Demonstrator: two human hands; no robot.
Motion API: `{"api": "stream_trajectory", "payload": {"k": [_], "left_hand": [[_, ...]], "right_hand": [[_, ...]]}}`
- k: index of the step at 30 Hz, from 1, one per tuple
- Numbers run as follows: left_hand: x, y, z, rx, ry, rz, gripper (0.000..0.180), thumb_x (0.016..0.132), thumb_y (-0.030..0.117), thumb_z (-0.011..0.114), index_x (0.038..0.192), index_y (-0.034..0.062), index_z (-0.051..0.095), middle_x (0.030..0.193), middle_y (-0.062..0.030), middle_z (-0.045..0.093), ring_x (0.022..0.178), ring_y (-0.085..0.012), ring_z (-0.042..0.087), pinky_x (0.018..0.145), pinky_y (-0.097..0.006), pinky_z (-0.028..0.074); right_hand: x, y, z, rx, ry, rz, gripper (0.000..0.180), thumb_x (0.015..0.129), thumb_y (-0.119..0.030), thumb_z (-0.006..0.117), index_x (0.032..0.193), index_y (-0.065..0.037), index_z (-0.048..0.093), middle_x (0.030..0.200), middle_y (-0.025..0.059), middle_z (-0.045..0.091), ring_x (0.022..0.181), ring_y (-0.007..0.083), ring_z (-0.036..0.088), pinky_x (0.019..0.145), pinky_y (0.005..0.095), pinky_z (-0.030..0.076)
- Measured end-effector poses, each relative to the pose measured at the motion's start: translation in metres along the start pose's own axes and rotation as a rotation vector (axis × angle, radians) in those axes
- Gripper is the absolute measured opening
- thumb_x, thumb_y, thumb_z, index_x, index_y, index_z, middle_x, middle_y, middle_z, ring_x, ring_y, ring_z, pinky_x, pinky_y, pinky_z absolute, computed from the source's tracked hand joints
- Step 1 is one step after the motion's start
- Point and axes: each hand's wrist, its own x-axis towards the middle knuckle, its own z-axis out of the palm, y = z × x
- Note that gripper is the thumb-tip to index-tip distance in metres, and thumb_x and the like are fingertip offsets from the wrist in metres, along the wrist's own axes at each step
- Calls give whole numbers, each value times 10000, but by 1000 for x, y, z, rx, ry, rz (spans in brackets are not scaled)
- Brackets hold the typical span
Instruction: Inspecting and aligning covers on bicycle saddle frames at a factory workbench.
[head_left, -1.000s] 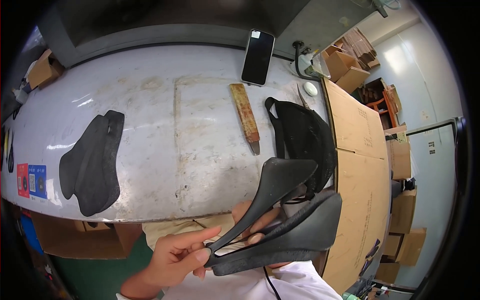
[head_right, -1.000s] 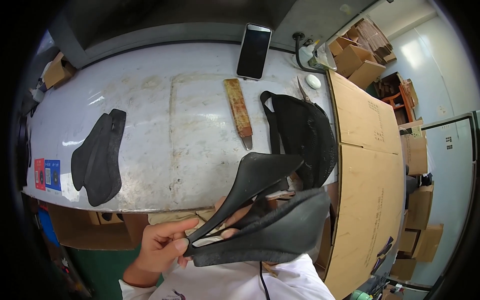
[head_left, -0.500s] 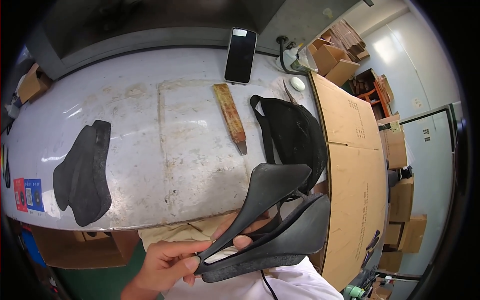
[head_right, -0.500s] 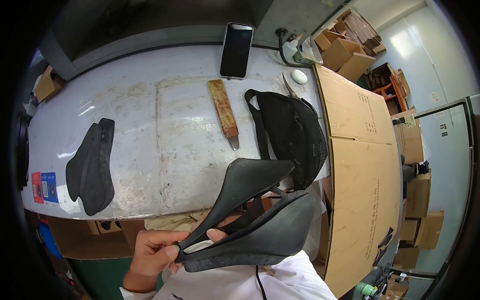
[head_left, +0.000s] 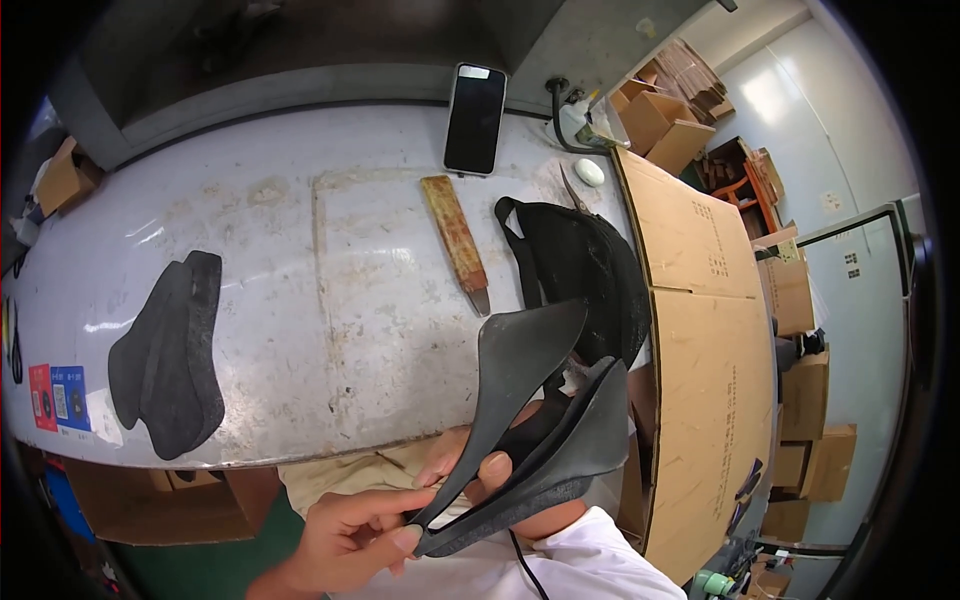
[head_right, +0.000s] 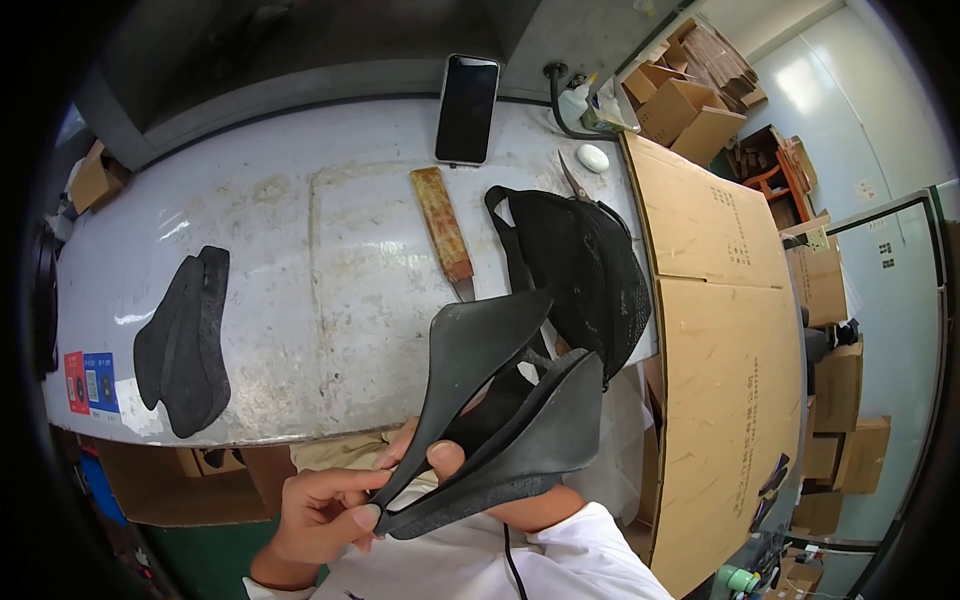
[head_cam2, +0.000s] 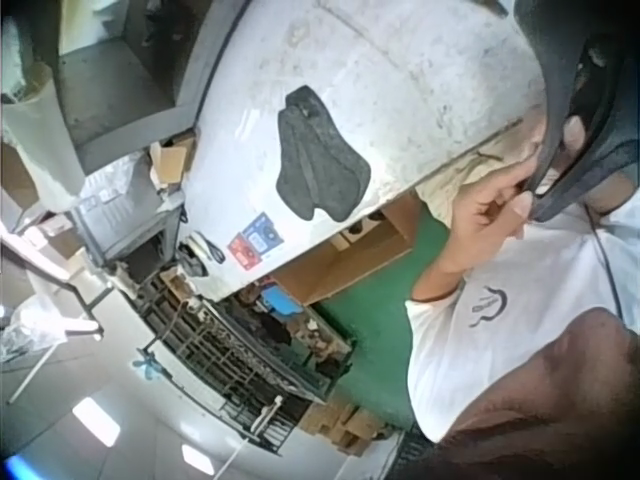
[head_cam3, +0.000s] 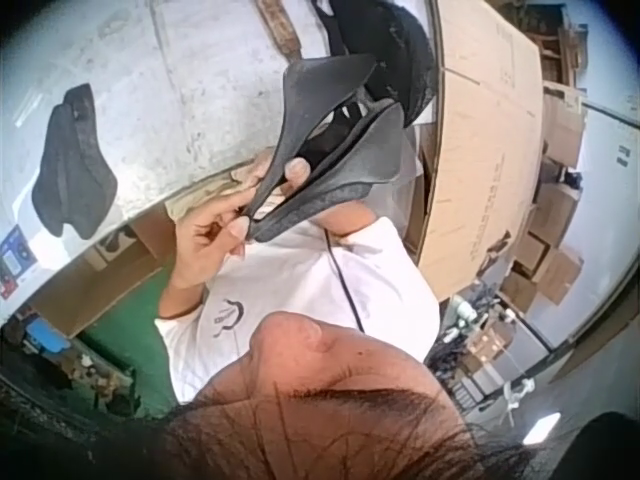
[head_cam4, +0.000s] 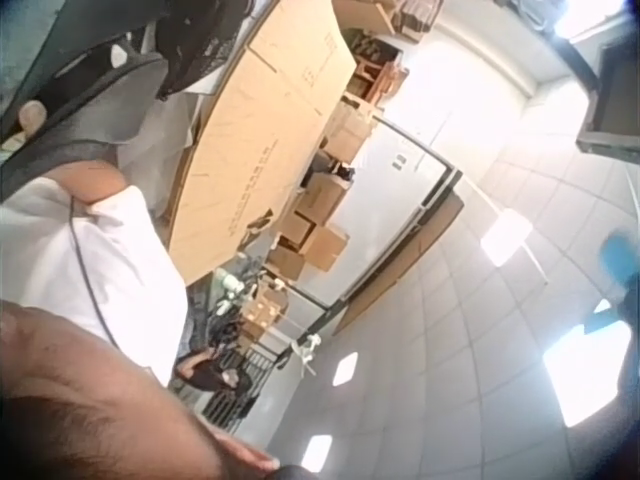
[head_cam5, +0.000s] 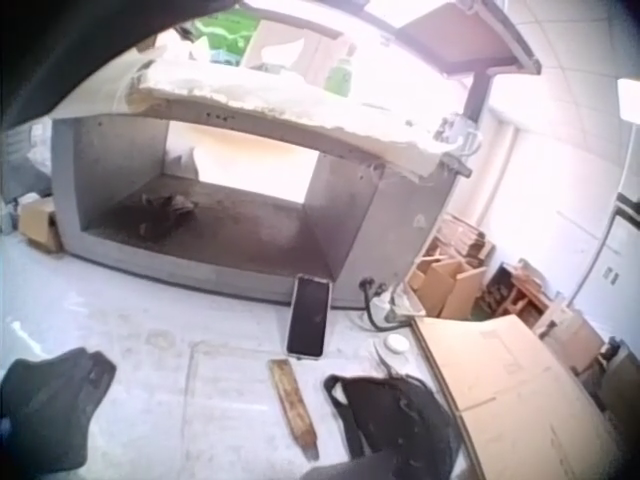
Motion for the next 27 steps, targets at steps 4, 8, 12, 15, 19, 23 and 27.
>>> {"api": "stream_trajectory", "payload": {"k": [4,8,12,15,19,23,27], "left_hand": [[17,-6,-36,393,-336,240,468,906,49,640,1349,-34,516,664,-11,562,570,-60,521,557,-205,454],[46,-11,-17,-251,14,317,779,907,98,642,1515,37,158,915,-53,604,713,-61,541,631,-199,465],[50,0,2,-288,110,354,739,933,79,590,1512,33,134,1245,-153,543,933,-115,591,804,-240,488],[51,-6,10,-251,271,405,701,942,63,569,1506,32,152,1260,-148,534,1044,-114,552,894,-275,461],[48,-4,10,-152,241,419,656,954,55,542,1497,27,176,1259,-151,533,1088,-126,526,936,-291,434],[48,-10,10,-230,128,353,651,963,112,527,1503,15,176,1265,-150,532,1065,-154,563,922,-285,455],[50,-23,10,-123,164,409,609,996,151,476,1498,6,161,1282,-179,513,1100,-177,540,955,-321,434]], "right_hand": [[-1,-8,2,-100,-46,94,239,909,-220,677,1052,-30,670,1055,167,653,973,285,649,846,382,520],[-1,-12,7,-156,-155,195,229,895,-191,693,1062,-36,672,1058,164,656,993,287,644,865,385,516],[-2,-16,10,-224,-250,279,228,881,-162,709,1071,-41,674,1061,161,659,1013,289,639,884,389,512],[0,-16,11,-296,-289,343,233,870,-140,721,1078,-46,676,1064,158,662,1028,291,635,898,392,509],[-14,-4,3,-377,-252,289,331,875,-125,706,1190,-88,612,1109,157,638,1037,303,614,897,419,490],[-20,0,6,-483,-110,299,356,891,-186,683,1220,-76,600,1132,160,634,1070,304,598,934,404,457],[-25,-2,12,-599,50,309,395,906,-246,660,1249,-65,589,1155,162,631,1102,306,582,971,390,424]]}}
